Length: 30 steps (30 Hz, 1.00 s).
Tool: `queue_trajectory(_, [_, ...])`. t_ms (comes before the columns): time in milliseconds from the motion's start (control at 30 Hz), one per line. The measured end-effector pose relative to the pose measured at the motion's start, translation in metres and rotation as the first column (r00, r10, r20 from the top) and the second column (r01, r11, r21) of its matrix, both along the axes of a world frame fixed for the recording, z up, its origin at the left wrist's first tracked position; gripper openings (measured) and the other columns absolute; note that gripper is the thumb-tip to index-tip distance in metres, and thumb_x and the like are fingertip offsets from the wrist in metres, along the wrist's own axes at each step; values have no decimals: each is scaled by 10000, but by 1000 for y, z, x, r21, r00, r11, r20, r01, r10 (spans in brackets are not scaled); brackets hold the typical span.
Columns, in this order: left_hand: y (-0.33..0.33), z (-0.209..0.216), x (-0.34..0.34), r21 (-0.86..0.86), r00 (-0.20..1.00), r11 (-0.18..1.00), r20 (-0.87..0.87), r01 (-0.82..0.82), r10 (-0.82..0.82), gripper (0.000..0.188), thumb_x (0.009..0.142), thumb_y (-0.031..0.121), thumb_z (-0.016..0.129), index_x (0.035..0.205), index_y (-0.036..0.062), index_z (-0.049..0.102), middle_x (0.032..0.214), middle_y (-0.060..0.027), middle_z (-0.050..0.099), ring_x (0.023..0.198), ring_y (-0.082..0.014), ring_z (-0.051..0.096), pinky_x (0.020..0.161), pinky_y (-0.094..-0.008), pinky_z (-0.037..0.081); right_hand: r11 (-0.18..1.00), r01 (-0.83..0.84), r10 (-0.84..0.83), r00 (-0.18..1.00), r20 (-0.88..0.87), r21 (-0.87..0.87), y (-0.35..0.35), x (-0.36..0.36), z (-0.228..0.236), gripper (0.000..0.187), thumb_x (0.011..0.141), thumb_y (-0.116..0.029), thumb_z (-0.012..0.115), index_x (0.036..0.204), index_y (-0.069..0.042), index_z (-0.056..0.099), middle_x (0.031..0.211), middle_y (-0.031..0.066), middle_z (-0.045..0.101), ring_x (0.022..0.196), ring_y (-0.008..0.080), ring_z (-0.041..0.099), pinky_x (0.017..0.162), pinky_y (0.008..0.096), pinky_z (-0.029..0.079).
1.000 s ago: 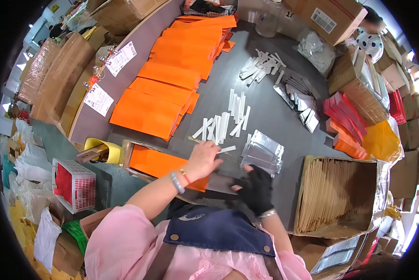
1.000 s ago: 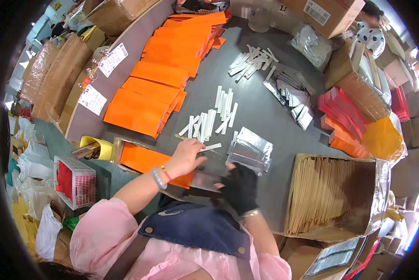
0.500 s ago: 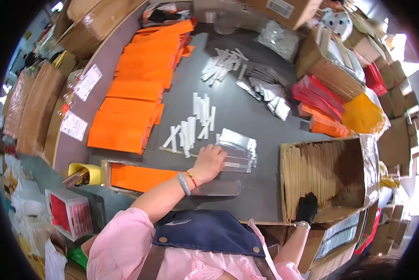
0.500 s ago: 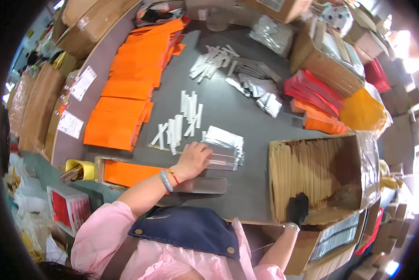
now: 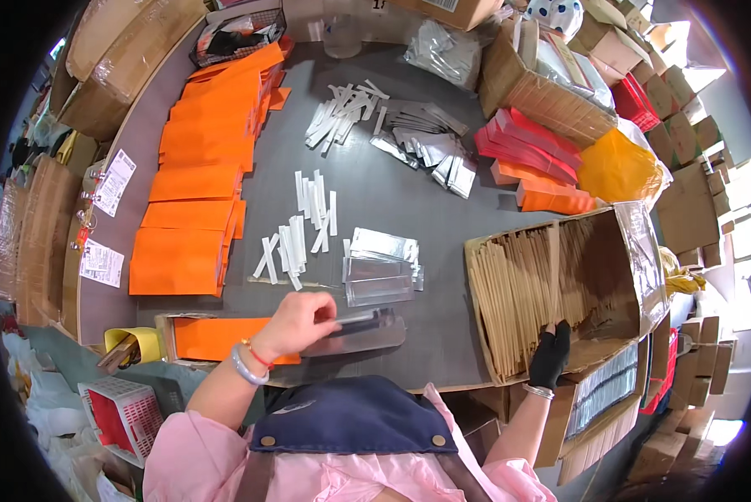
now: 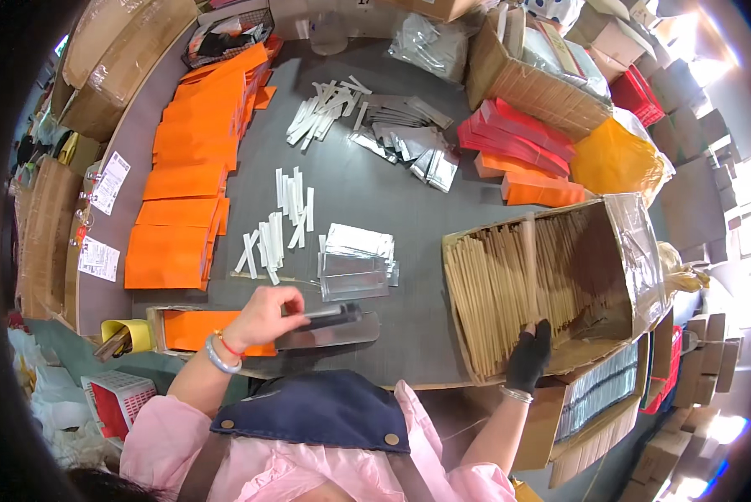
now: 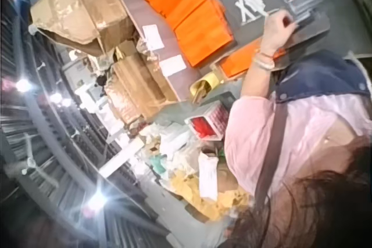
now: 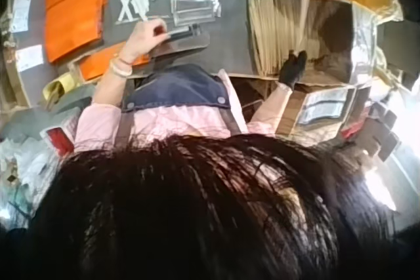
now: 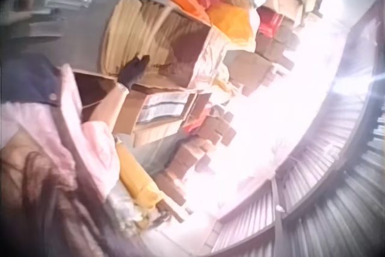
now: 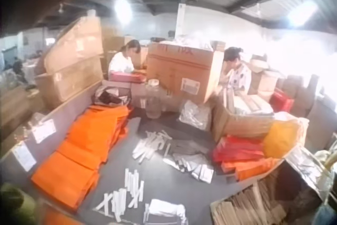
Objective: Packing white plastic components and wooden sticks into plastic bags at a workstation.
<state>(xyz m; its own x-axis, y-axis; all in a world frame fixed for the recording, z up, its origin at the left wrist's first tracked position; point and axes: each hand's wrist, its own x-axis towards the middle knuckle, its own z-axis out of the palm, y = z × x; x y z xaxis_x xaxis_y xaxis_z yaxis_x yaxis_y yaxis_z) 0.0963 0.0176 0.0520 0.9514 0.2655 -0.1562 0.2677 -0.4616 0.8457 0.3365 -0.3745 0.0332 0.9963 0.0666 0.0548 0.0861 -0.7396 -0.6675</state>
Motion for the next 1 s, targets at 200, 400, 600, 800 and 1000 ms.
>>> queue_trajectory(200, [-22,-18,-42,472,990,879,-137,59,7,332,639,248,827,894,116,661,951,-29,593,1021,-241,519,878,-366,366,736,-677,677,735,-38,19,100,-47,1,179,897,-120,588,1047,-69,670,904,144,628,859,348,605,739,400,477])
queue_trajectory(400, [-12,-21,-85,516,998,854,38,-70,59,610,589,263,855,1130,73,649,1146,-80,575,1120,-321,477,955,-440,392,435,-872,863,474,-173,-224,130,-73,-30,238,873,-171,666,1107,-195,700,791,117,607,762,328,605,657,415,484])
queue_trajectory(600, [-29,-19,-63,525,1000,851,10,-23,21,758,523,242,874,1201,40,600,1198,-90,561,1138,-335,471,1015,-457,367,349,-937,937,349,34,5,177,-97,-62,256,841,-166,692,1097,-158,696,892,128,656,839,330,617,745,415,504])
queue_trajectory(800, [-30,-31,-68,572,999,820,45,-29,5,781,507,198,870,1214,27,584,1201,-98,550,1127,-323,472,988,-459,382,632,-739,775,610,-166,233,186,-120,-73,230,829,-175,703,1009,-43,646,910,144,641,895,339,627,780,419,505])
queue_trajectory(1000, [-32,-22,-47,572,995,819,44,49,-90,669,589,102,782,1229,84,588,1176,-111,538,1104,-336,483,962,-462,398,440,-889,897,440,-34,126,218,-142,-42,553,716,-365,793,1148,-93,582,1106,131,605,991,306,605,873,436,452])
